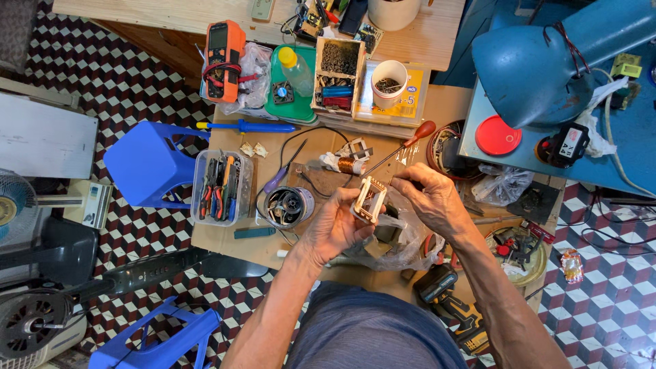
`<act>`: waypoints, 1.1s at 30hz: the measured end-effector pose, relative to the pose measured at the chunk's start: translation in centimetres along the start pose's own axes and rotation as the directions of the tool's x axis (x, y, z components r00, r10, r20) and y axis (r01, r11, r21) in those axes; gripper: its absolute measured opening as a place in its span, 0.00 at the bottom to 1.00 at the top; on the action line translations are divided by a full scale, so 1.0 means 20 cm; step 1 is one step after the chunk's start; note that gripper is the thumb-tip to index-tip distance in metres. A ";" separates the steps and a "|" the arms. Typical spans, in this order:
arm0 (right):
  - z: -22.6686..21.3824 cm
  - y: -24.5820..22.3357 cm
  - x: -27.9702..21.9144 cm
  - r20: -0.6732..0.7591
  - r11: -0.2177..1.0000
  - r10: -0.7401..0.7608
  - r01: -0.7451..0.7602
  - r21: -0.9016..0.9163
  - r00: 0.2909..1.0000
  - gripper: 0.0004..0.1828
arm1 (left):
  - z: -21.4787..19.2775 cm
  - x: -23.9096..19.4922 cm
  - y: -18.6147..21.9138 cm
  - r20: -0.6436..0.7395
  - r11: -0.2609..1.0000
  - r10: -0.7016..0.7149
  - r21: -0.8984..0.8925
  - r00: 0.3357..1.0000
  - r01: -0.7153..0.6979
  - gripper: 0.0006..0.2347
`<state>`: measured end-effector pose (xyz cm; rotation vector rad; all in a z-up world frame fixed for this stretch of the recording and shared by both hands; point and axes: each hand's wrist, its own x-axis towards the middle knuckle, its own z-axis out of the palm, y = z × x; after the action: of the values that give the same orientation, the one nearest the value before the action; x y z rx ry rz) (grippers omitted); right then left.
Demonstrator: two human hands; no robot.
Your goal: The person uses a screwdriver to adjust a small copper-wound electrical component on a cluttered workbench. They repeatedly tighten or loosen a screw on the component while holding it with the other hand, occasionally rotating it to access different sides.
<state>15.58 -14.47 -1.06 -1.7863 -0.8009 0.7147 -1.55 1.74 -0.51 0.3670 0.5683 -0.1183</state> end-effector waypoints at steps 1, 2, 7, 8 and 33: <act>0.00 -0.01 0.00 0.003 1.000 0.006 -0.006 -0.008 1.000 0.08 | 0.00 0.00 0.00 -0.008 1.000 0.011 -0.023 1.000 -0.011 0.20; 0.00 -0.02 0.00 0.006 1.000 0.013 -0.013 -0.015 1.000 0.08 | 0.00 0.00 0.00 -0.016 0.999 0.021 -0.046 1.000 -0.022 0.20; 0.00 -0.06 0.01 -0.003 0.999 0.019 -0.019 -0.032 1.000 0.08 | -0.01 -0.01 -0.01 -0.007 0.998 0.047 -0.036 0.999 -0.047 0.21; -0.01 -0.07 0.02 -0.003 0.999 0.011 -0.011 -0.049 1.000 0.08 | -0.01 -0.02 -0.01 -0.002 0.999 0.035 -0.027 0.999 -0.035 0.21; -0.04 -0.39 -0.14 0.038 0.855 -0.310 0.296 -0.427 0.950 0.07 | 0.16 -0.10 -0.10 0.181 -0.047 0.648 0.979 0.740 -0.198 0.22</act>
<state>12.92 -15.07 6.88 -1.9847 -1.2604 0.3096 -2.01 -1.20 2.46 2.0253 0.6203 0.2663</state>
